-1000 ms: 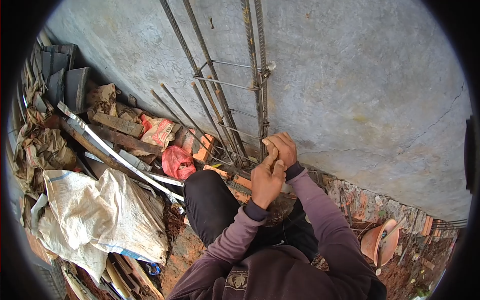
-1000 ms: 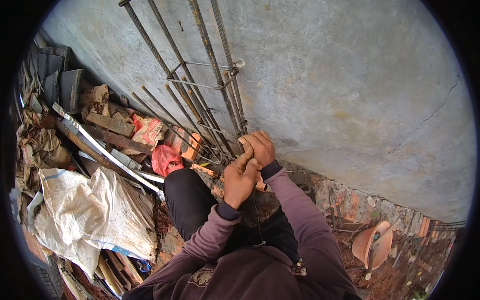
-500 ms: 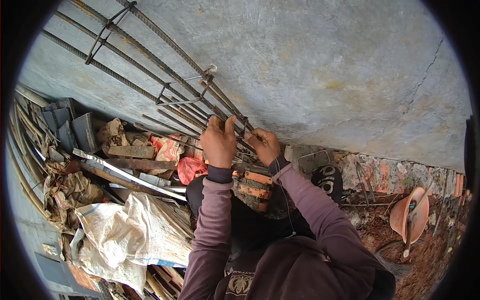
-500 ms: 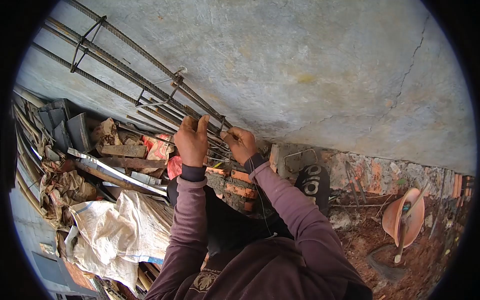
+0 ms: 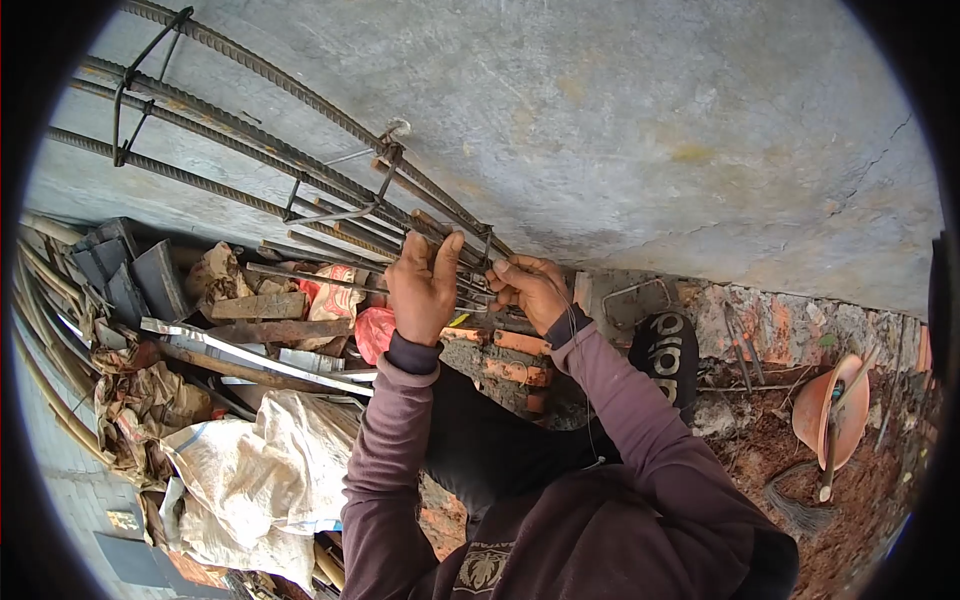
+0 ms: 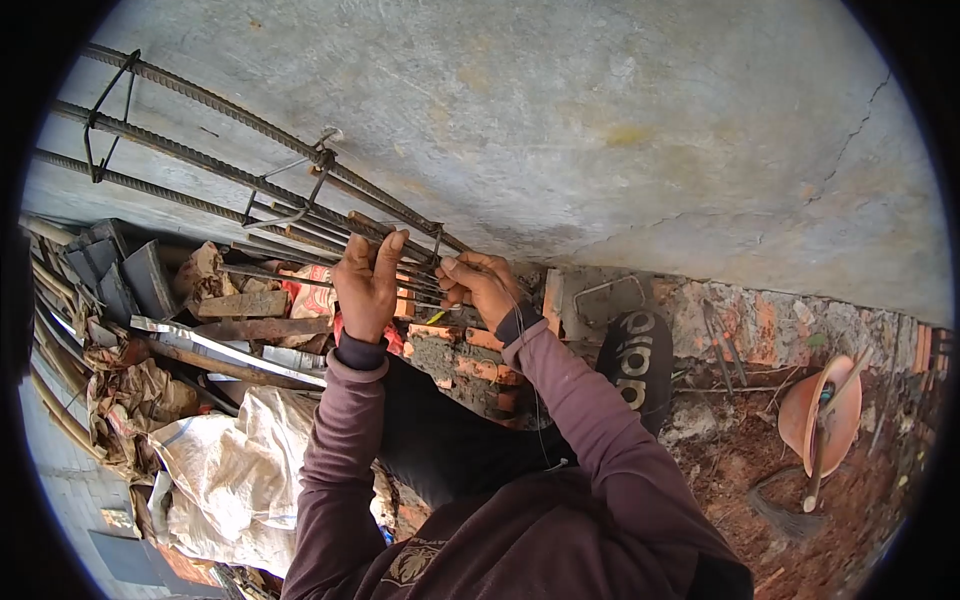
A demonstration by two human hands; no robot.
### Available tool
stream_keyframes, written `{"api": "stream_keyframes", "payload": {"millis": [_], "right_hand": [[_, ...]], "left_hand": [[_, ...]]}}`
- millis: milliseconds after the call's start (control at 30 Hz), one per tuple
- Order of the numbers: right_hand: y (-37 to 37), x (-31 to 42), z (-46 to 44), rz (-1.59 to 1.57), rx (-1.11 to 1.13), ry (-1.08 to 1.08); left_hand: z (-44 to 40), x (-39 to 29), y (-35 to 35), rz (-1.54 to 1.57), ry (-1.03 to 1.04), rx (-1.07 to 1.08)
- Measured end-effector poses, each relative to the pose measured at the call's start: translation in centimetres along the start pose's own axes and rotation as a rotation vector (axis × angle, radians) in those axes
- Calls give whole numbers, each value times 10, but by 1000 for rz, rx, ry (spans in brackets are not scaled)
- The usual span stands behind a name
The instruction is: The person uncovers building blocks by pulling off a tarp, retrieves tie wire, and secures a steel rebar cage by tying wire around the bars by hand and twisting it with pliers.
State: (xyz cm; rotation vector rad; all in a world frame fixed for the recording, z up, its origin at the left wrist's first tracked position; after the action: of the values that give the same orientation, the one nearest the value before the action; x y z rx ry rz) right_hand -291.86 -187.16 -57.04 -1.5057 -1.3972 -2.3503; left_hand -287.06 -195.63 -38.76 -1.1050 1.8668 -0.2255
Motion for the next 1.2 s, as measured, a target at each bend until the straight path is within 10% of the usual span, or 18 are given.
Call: {"api": "stream_keyframes", "payload": {"millis": [267, 533, 733, 800, 867, 933, 1033, 1200], "right_hand": [[0, -7, -2, -47, 29, 103], [52, -45, 8, -939, 121, 267], [-61, -33, 49, 582, 67, 162], [-137, 44, 105, 1062, -313, -348], [-235, 82, 168, 1167, -657, -338], [-344, 78, 234, 1814, -928, 53], [-423, 35, 300, 1897, -973, 833], [-443, 25, 304, 2090, -820, 689]], "left_hand": [[11, -3, 12, -170, -23, 61], [25, 19, 19, 107, -39, 28], [24, 16, 33, 178, -56, 148], [19, 20, 26, 254, -61, 93], [18, 33, 26, 127, -131, 217], [12, 17, 23, 86, -31, 215], [12, 17, 25, 41, -42, 251], [10, 21, 27, 40, -116, 349]]}}
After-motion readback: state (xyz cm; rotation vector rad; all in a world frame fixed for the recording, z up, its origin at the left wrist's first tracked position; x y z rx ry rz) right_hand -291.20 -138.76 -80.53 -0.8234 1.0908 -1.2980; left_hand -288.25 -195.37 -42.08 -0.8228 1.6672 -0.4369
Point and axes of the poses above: each hand's wrist, its own z-axis away from the middle knuckle, its own y-axis out of the palm, x = y × z, the point moved 10 cm from there along -z, towards the middle knuckle, and after that the axes turned 7 degrees about z, right-handed, at the moved point
